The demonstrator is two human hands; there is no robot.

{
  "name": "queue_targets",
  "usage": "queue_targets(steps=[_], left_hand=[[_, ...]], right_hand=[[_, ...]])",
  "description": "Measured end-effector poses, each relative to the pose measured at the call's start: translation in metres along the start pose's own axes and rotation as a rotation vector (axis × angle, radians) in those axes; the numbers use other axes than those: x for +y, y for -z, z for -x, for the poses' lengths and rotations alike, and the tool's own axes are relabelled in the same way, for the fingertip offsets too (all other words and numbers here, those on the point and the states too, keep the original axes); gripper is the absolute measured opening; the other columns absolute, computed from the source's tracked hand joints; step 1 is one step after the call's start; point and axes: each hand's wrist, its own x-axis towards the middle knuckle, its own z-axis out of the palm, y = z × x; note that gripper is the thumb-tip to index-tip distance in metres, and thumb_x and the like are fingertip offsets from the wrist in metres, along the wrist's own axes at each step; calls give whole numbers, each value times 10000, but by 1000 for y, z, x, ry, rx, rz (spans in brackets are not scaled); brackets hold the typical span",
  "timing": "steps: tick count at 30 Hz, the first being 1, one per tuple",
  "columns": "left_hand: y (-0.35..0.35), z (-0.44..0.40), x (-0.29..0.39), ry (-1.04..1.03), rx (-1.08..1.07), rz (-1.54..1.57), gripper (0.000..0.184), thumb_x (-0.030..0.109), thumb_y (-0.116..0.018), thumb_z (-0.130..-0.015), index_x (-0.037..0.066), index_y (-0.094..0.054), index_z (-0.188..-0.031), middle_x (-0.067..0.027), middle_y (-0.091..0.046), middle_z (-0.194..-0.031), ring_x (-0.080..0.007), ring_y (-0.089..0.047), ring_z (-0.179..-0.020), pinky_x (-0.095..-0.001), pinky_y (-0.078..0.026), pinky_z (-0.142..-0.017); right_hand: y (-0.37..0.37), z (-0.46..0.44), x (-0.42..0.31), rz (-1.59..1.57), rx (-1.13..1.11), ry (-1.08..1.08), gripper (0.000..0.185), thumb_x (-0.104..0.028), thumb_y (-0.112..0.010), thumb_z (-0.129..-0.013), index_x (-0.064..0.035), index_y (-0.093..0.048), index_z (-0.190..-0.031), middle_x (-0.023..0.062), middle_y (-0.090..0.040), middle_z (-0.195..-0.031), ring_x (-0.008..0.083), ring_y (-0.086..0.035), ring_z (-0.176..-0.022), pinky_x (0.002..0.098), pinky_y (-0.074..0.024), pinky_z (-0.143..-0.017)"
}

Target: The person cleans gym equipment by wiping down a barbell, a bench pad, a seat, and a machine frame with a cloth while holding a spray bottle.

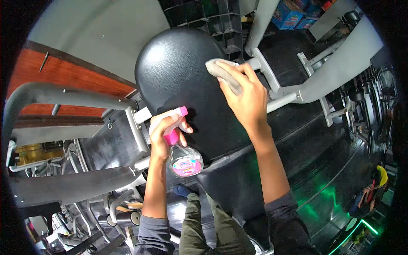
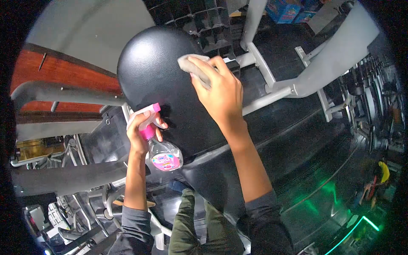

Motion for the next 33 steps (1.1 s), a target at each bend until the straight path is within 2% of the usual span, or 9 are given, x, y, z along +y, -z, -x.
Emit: queue_targets(steps=[4,6,9,15,19,22,28,30,33], left_hand=[[-1,1,-1,-9,13,-19,423,382,-539,-872,-28,-645,-864,-142,-647,-741,-242,-681,-657,-304,-515,-418],[-1,1,0,9,-19,14,407,379,-535,-885,-12,-639,-841,-153,-660,-752,-231,-654,-589,-291,-496,-428],[3,3,-5,-7,-89,93,378,311,-548,-908,-46,-656,-971,-126,-640,-756,-206,-638,-603,-277,-490,-438],[1,27,-14,-10,23,102,374,352,-540,-923,-10,-637,-923,-130,-647,-773,-182,-577,-525,-274,-473,-477],[21,56,-19,-4,169,143,380,351,-543,-924,-18,-629,-956,-131,-646,-780,-178,-578,-529,-274,-476,-483],[30,73,-11,-29,255,134,361,326,-540,-933,-25,-625,-956,-108,-626,-789,-169,-598,-594,-276,-480,-487],[43,89,0,-78,246,26,376,370,-545,-920,1,-614,-921,-107,-605,-791,-185,-604,-626,-276,-467,-494],[39,94,2,-88,273,22,367,363,-543,-918,3,-612,-917,-102,-604,-797,-177,-606,-660,-273,-465,-512],[44,102,1,-85,268,24,356,349,-544,-917,1,-616,-912,-96,-610,-800,-167,-590,-636,-265,-465,-524]], right_hand=[[8,2,-9,112,-112,109,348,-122,-746,-792,-174,-718,-1135,73,-619,-947,315,-680,-866,409,-550,-757],[20,19,-2,41,-345,224,344,-125,-754,-773,-185,-726,-1111,59,-618,-944,302,-680,-860,415,-548,-760],[28,16,-1,120,-359,201,316,-137,-751,-769,-216,-734,-1075,43,-614,-962,292,-681,-847,415,-543,-750],[-11,-18,-26,192,-71,230,286,-146,-737,-788,-202,-725,-1069,44,-626,-1117,318,-678,-906,416,-548,-767],[-16,25,-36,80,-290,365,347,-125,-746,-746,-197,-720,-1084,40,-629,-1105,282,-677,-968,399,-562,-813],[0,29,-35,275,-408,345,345,-91,-754,-734,-174,-722,-1067,45,-650,-1040,300,-682,-933,390,-553,-787],[-21,-8,-48,322,-176,285,309,-147,-714,-798,-155,-695,-1106,60,-634,-1031,300,-663,-908,406,-541,-753],[-27,18,-48,304,-242,316,346,-156,-730,-779,-172,-695,-1123,71,-629,-1033,297,-660,-910,399,-544,-755],[-26,54,-47,315,-488,504,365,-196,-749,-747,-251,-695,-1104,17,-612,-1014,235,-641,-903,382,-575,-721]])
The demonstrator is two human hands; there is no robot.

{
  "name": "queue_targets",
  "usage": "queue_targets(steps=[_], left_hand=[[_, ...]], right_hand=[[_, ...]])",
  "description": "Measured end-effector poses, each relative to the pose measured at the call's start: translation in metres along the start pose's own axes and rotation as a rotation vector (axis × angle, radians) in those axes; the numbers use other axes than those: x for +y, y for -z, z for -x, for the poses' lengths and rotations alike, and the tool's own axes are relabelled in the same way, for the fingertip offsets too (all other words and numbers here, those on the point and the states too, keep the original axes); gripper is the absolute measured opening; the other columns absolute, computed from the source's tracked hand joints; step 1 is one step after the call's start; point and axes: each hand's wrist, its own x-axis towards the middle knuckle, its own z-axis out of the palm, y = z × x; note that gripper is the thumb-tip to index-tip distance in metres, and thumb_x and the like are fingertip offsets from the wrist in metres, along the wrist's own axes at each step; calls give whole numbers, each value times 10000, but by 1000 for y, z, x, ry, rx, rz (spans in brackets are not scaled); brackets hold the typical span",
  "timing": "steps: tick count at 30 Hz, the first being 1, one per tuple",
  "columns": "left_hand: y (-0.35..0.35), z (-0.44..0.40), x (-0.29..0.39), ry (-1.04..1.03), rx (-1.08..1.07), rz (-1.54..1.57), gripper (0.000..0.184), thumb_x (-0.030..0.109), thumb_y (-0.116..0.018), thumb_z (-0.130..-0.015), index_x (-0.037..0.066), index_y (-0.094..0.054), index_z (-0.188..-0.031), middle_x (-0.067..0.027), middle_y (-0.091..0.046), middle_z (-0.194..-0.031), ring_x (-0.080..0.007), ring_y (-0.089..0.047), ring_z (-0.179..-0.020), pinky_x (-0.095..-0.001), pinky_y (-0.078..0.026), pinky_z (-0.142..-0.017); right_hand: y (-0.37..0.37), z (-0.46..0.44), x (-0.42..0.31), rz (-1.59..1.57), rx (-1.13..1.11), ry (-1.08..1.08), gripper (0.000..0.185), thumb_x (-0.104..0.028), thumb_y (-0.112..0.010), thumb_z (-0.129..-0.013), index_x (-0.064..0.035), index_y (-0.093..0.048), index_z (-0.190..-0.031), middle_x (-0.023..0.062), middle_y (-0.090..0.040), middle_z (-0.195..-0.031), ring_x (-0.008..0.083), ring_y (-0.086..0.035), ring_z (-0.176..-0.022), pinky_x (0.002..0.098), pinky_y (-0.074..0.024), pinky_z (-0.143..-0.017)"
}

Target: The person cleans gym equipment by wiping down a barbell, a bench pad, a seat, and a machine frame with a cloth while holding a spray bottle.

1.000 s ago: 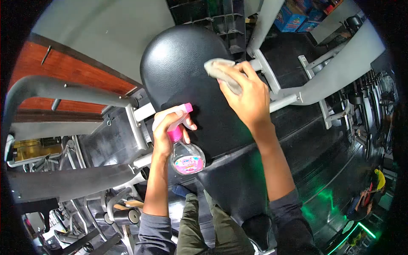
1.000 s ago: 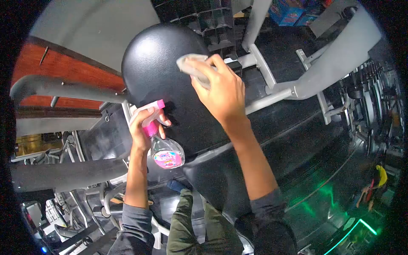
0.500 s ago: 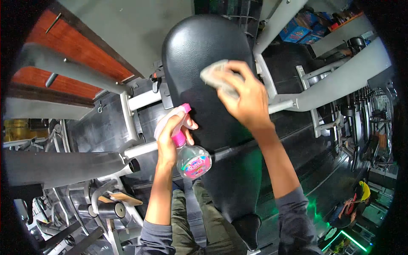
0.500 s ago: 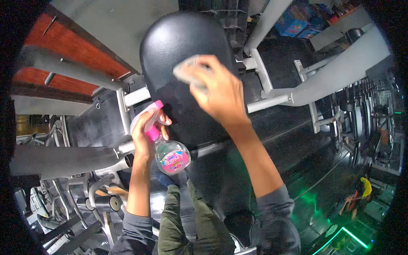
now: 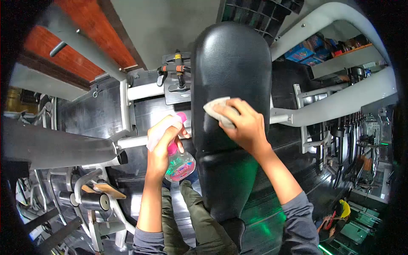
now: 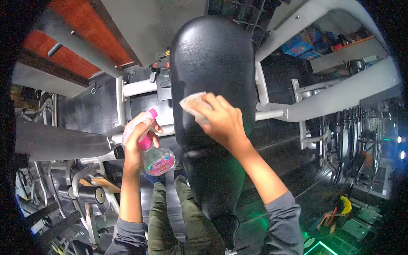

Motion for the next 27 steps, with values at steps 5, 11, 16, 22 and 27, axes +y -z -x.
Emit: queue_targets(steps=[5,11,16,22,27], left_hand=[[8,9,-3,5,-8,0,336,324,-556,-916,-5,-623,-906,-98,-615,-796,-152,-574,-619,-254,-454,-521],[19,19,-14,9,-1,115,226,176,-563,-924,-26,-651,-877,-81,-628,-775,-115,-541,-557,-250,-444,-524],[32,25,-20,25,6,118,198,168,-572,-915,-10,-639,-858,-70,-629,-753,-107,-538,-560,-255,-431,-521],[49,34,-29,1,39,144,181,176,-581,-913,10,-640,-871,-64,-629,-741,-99,-557,-607,-248,-423,-538],[62,36,-35,7,72,73,288,293,-580,-917,10,-628,-892,-93,-613,-782,-146,-574,-606,-271,-451,-502]], right_hand=[[23,-48,9,91,115,-13,331,-168,-727,-764,-237,-709,-1088,29,-630,-955,253,-645,-833,390,-553,-690],[-3,-36,-32,162,-199,247,254,-200,-704,-785,-207,-680,-1037,3,-593,-998,237,-631,-800,386,-594,-589],[-2,-75,-31,322,-242,270,332,-220,-747,-765,-213,-652,-1083,11,-564,-1021,231,-628,-834,400,-600,-593],[2,-122,-43,465,-192,256,189,-234,-746,-774,-144,-706,-935,54,-588,-1051,247,-662,-849,411,-571,-618],[-23,-90,-64,487,-616,506,119,-180,-698,-749,-90,-719,-823,56,-603,-1029,263,-665,-854,366,-560,-617]])
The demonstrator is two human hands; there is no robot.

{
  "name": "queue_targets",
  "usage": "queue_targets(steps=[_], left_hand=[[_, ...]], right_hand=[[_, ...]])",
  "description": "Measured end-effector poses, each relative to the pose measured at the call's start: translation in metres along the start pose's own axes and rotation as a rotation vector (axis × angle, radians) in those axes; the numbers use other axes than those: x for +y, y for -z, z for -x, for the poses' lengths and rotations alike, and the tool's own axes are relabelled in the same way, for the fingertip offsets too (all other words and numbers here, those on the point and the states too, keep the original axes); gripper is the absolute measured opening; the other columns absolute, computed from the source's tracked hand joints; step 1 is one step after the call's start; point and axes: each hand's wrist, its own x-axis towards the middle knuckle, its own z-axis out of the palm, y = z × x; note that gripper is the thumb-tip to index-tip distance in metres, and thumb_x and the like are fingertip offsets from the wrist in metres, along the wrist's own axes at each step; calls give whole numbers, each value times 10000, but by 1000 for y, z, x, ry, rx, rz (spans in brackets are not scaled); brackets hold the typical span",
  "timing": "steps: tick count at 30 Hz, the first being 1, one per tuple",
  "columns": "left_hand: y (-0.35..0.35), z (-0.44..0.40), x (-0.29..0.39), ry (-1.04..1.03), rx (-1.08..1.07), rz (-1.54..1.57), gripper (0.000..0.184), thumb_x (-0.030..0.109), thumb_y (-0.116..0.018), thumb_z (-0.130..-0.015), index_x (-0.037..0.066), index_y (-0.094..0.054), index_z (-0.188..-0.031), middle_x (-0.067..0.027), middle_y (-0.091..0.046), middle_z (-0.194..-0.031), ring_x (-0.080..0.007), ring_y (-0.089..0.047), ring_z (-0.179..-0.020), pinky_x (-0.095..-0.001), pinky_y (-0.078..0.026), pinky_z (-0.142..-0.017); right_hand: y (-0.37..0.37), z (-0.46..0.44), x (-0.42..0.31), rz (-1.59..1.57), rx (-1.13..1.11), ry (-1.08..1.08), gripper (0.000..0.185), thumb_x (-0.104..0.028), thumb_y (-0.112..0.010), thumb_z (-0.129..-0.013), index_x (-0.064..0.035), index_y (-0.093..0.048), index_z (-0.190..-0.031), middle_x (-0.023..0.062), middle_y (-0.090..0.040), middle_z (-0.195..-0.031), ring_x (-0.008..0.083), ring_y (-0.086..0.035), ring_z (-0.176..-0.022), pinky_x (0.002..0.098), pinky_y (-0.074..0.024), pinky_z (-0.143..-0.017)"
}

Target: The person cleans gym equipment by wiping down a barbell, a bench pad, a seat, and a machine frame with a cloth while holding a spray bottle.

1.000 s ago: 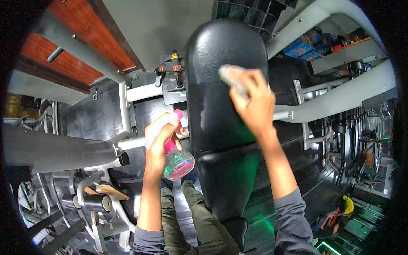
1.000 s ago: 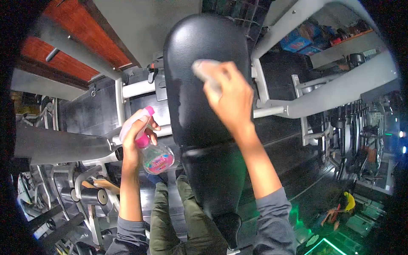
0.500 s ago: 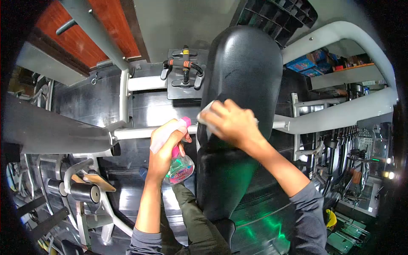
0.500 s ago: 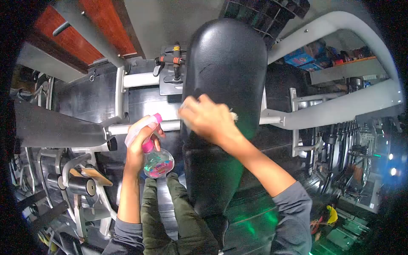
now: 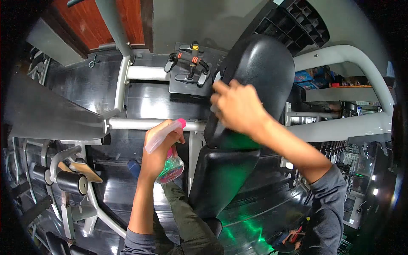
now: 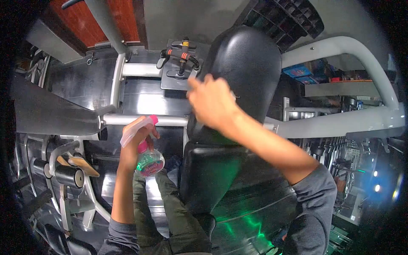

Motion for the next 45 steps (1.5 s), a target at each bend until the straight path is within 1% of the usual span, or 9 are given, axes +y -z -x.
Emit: queue_targets(steps=[4,7,12,18,24,30,36,40,45], left_hand=[[5,3,6,14,-40,-31,279,278,-581,-930,7,-628,-887,-86,-615,-784,-146,-578,-617,-268,-456,-511],[8,7,4,19,-47,-22,257,265,-598,-926,16,-637,-878,-67,-621,-792,-129,-584,-656,-258,-446,-515],[12,13,-1,68,-51,-28,127,153,-641,-905,31,-674,-915,9,-645,-768,-39,-572,-704,-219,-433,-539],[13,17,-16,46,-27,-124,137,162,-660,-888,26,-673,-883,-12,-645,-766,-68,-583,-681,-238,-444,-595],[8,14,-27,22,-18,-219,174,189,-655,-892,16,-665,-895,-17,-624,-757,-61,-528,-591,-229,-413,-529],[-5,15,-29,118,-5,-253,204,223,-657,-908,23,-673,-871,-33,-601,-684,-87,-517,-561,-270,-422,-535],[-21,7,-27,169,-46,-260,219,204,-641,-920,-11,-662,-888,-48,-632,-738,-76,-529,-519,-241,-410,-459],[-43,0,-13,244,49,-191,257,235,-696,-883,4,-655,-780,-26,-522,-549,-69,-476,-520,-282,-385,-502],[-71,-7,-14,177,63,-229,286,231,-697,-873,-8,-633,-729,-59,-518,-545,-108,-476,-526,-316,-389,-520]], right_hand=[[33,-39,44,171,120,-299,77,-133,-671,-762,-92,-730,-788,54,-603,-999,232,-658,-860,339,-550,-631],[10,-36,19,368,87,-200,91,-174,-671,-773,-121,-744,-785,31,-589,-976,207,-637,-837,297,-525,-618],[-20,2,-53,68,-161,105,116,-184,-680,-750,-88,-740,-772,51,-593,-937,227,-637,-845,335,-543,-626],[22,13,-2,-51,102,-274,314,-185,-757,-710,-112,-660,-1000,57,-555,-1055,261,-627,-883,370,-585,-605],[-23,75,-56,-178,-48,32,296,-239,-697,-792,-200,-641,-1080,-1,-545,-1072,216,-601,-877,326,-560,-515],[-6,71,0,-205,331,-409,553,-98,-758,-704,-289,-647,-1211,8,-576,-1034,229,-595,-880,370,-563,-597],[-49,117,-38,-309,132,-152,706,-197,-782,-678,-384,-584,-1329,-36,-597,-1031,185,-566,-834,312,-530,-504],[-45,115,-1,-324,389,-440,560,-116,-762,-713,-310,-659,-1228,10,-617,-1030,223,-610,-860,349,-553,-638],[-51,126,-4,-505,562,-719,443,-43,-717,-776,-221,-692,-1181,67,-636,-1037,274,-651,-908,371,-538,-755]])
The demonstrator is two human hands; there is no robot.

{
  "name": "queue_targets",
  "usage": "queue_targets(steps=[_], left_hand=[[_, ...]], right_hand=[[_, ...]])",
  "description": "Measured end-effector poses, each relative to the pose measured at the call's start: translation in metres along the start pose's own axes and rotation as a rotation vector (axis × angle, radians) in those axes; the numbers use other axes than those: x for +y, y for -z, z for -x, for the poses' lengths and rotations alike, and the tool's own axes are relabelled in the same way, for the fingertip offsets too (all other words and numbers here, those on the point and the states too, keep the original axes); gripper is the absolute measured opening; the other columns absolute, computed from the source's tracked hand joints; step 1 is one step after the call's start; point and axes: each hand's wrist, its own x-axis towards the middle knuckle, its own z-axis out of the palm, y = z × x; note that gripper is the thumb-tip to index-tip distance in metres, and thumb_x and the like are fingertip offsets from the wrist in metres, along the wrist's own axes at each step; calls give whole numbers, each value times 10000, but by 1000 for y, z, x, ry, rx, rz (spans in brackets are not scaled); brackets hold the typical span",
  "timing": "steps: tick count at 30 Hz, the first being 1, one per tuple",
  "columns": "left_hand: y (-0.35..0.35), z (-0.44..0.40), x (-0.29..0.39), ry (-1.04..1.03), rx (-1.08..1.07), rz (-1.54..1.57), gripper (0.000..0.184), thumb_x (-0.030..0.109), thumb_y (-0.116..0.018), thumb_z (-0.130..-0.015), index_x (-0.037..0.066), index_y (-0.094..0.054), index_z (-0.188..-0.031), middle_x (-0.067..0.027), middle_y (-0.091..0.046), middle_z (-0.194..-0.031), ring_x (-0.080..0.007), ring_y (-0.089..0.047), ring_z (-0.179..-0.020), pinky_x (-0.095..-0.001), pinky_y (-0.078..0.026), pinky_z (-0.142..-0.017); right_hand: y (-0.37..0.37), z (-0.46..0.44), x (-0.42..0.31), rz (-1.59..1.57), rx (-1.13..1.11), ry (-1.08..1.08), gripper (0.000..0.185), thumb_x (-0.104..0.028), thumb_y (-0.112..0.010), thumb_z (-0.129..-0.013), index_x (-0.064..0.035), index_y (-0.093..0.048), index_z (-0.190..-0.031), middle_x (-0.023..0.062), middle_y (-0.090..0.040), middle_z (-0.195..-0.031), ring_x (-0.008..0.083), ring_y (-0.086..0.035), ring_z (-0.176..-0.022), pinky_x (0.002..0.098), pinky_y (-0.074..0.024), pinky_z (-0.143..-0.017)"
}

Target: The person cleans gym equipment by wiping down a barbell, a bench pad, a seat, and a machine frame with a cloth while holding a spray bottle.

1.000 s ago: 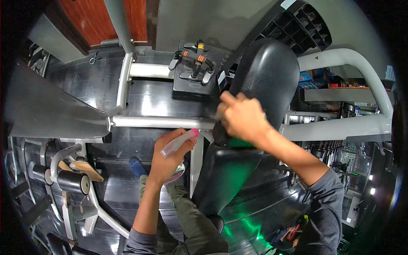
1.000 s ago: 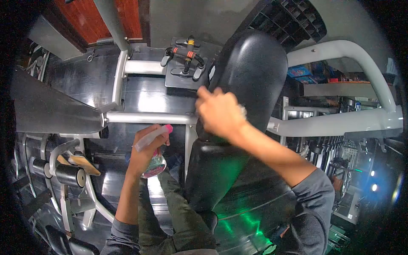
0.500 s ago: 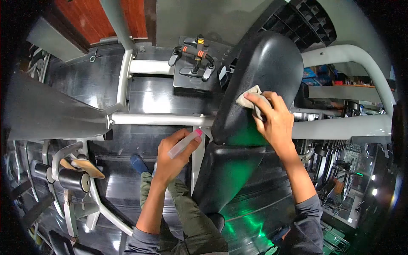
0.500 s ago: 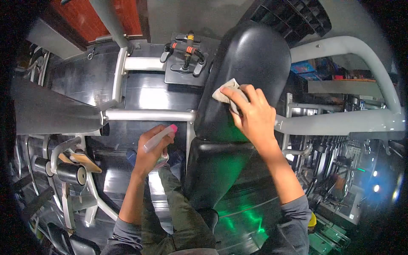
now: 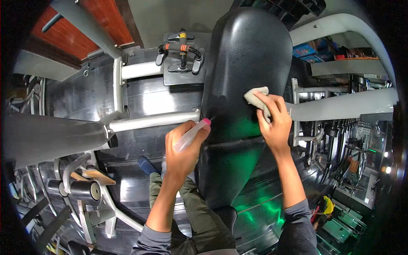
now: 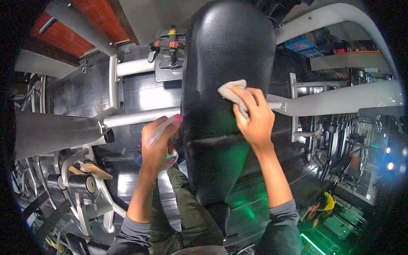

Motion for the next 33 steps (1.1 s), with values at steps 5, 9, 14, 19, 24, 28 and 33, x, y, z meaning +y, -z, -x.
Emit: queue_targets(steps=[5,9,14,19,24,28,33], left_hand=[[-20,-4,4,26,-56,-17,333,259,-696,-869,-7,-609,-688,-58,-521,-544,-122,-465,-505,-305,-377,-511],[-29,2,2,162,-99,42,304,249,-700,-876,9,-613,-712,-28,-519,-544,-85,-449,-479,-285,-357,-479],[-16,18,-16,40,-146,76,318,284,-698,-926,47,-590,-745,44,-506,-576,-39,-483,-471,-224,-355,-443],[-12,28,-9,115,-135,2,255,222,-705,-914,47,-601,-760,33,-539,-610,-36,-500,-485,-212,-393,-458],[-23,25,0,47,-174,-61,163,140,-718,-884,39,-627,-795,18,-570,-631,-50,-510,-487,-215,-402,-462],[-25,16,7,72,-228,-12,142,110,-679,-902,18,-631,-804,-6,-587,-681,-69,-529,-499,-227,-413,-478],[-37,13,13,45,-268,-50,150,124,-673,-910,11,-637,-817,-4,-574,-672,-74,-534,-509,-237,-420,-482]], right_hand=[[-4,2,8,-149,160,-156,356,2,-657,-837,-137,-698,-1161,115,-630,-1017,287,-666,-913,345,-516,-822],[-22,4,-12,-160,96,-109,391,-56,-698,-793,-166,-694,-1168,95,-623,-1065,303,-660,-926,407,-535,-781],[-12,41,-3,-65,-221,33,547,-150,-760,-713,-376,-681,-1204,-14,-630,-1058,229,-641,-908,388,-580,-725],[-11,14,15,-132,65,-61,513,-146,-766,-698,-322,-691,-1174,-19,-615,-1004,218,-630,-862,359,-558,-666],[-37,46,-10,-163,95,-121,531,-130,-775,-688,-335,-687,-1169,4,-611,-1018,240,-628,-860,353,-567,-684],[-24,73,15,-103,18,-19,540,-125,-769,-700,-351,-679,-1181,-14,-607,-1005,230,-619,-834,323,-555,-609],[-20,28,28,-92,194,-217,476,-105,-738,-758,-300,-677,-1188,40,-590,-955,266,-621,-845,385,-542,-675]])
